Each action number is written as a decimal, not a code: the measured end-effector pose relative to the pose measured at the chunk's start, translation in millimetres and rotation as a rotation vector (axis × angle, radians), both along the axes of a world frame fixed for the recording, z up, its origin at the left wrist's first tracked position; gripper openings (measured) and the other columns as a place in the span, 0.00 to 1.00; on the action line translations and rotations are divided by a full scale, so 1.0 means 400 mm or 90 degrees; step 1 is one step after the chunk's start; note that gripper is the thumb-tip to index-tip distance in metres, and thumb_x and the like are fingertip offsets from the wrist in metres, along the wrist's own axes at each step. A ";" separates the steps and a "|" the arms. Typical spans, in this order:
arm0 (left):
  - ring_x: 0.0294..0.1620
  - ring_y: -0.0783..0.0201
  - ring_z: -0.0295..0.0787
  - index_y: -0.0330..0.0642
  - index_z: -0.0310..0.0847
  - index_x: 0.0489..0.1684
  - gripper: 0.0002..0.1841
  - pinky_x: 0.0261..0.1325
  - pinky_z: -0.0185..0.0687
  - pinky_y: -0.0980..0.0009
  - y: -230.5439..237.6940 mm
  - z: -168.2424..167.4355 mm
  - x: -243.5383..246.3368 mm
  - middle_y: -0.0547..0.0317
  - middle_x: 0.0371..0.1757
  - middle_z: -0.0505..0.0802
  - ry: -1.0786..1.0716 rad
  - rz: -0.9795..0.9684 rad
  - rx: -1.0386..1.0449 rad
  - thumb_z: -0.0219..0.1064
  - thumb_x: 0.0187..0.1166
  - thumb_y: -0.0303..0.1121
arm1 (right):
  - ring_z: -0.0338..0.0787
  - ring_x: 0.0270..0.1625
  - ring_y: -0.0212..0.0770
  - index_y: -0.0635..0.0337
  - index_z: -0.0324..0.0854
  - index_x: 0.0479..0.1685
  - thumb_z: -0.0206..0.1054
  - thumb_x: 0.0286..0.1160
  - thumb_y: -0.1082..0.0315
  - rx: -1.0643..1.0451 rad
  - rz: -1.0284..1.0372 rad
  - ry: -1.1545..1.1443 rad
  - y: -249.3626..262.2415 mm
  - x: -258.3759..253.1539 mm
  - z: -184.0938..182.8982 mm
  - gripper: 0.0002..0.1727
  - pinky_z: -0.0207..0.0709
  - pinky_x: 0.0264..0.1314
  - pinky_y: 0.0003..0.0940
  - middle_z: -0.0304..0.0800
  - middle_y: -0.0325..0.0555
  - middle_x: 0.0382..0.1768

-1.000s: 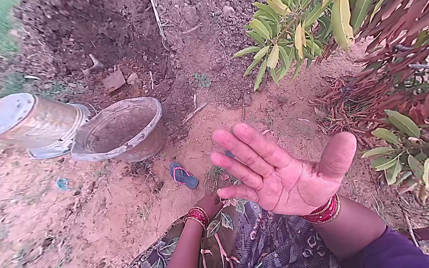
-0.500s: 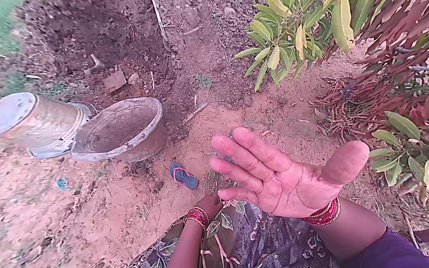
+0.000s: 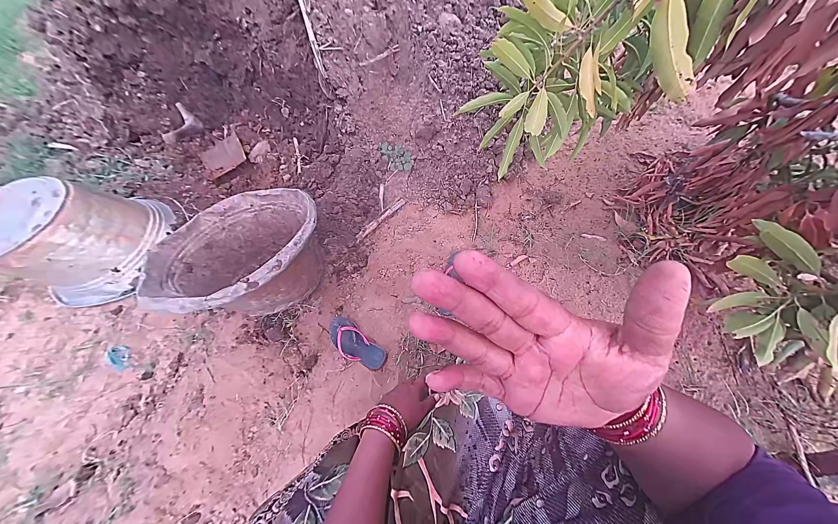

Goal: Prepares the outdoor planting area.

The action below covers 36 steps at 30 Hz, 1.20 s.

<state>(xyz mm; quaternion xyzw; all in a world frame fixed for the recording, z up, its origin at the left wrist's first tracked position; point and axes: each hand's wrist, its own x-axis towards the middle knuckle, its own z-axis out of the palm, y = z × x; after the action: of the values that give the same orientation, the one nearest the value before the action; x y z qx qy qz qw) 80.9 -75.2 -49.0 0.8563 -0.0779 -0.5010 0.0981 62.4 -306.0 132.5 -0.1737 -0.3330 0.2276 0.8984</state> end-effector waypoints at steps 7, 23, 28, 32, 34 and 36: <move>0.88 0.39 0.71 0.44 0.62 0.93 0.31 0.89 0.61 0.41 0.002 -0.007 0.001 0.34 0.84 0.77 0.003 0.005 -0.008 0.54 0.94 0.50 | 0.57 0.95 0.50 0.54 0.57 0.95 0.42 0.74 0.19 0.004 -0.010 0.013 0.002 0.001 -0.010 0.57 0.54 0.94 0.50 0.57 0.49 0.94; 0.88 0.39 0.70 0.41 0.61 0.92 0.32 0.89 0.60 0.40 0.002 -0.010 0.005 0.34 0.85 0.76 0.010 0.011 -0.019 0.55 0.94 0.49 | 0.51 0.97 0.49 0.58 0.53 0.96 0.40 0.67 0.14 0.041 -0.039 0.088 0.003 -0.002 -0.017 0.65 0.45 0.97 0.48 0.52 0.49 0.96; 0.89 0.40 0.69 0.43 0.60 0.93 0.31 0.90 0.59 0.41 0.008 -0.023 0.005 0.36 0.86 0.76 0.008 0.019 -0.039 0.56 0.94 0.47 | 0.77 0.84 0.50 0.49 0.63 0.91 0.45 0.77 0.21 -0.132 -0.109 -0.024 0.003 0.031 -0.032 0.51 0.70 0.85 0.44 0.77 0.52 0.82; 0.90 0.40 0.67 0.46 0.59 0.94 0.32 0.91 0.57 0.42 0.005 -0.018 0.009 0.36 0.87 0.74 0.013 0.012 -0.026 0.55 0.94 0.49 | 0.93 0.50 0.34 0.71 0.83 0.68 0.57 0.93 0.59 -0.669 -0.371 -0.363 0.005 0.089 -0.098 0.23 0.83 0.63 0.31 0.95 0.48 0.45; 0.90 0.41 0.68 0.47 0.59 0.95 0.32 0.91 0.58 0.42 0.000 -0.012 0.010 0.36 0.87 0.74 0.012 0.011 -0.023 0.55 0.94 0.49 | 0.91 0.57 0.54 0.58 0.79 0.80 0.59 0.91 0.56 -1.060 -0.235 -0.528 0.011 0.121 -0.116 0.25 0.73 0.74 0.53 0.94 0.58 0.48; 0.90 0.41 0.68 0.47 0.58 0.95 0.32 0.91 0.57 0.42 -0.003 -0.010 0.010 0.38 0.88 0.74 0.012 0.009 -0.024 0.55 0.94 0.49 | 0.89 0.63 0.65 0.56 0.71 0.86 0.54 0.94 0.52 -1.254 0.077 -0.529 0.030 0.157 -0.143 0.28 0.72 0.72 0.67 0.90 0.66 0.59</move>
<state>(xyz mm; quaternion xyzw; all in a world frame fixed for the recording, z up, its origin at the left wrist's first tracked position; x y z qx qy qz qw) 85.0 -76.3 -53.1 0.8502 -0.0803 -0.5068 0.1181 125.2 -293.9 75.4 -0.8696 -0.2906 0.3630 0.1659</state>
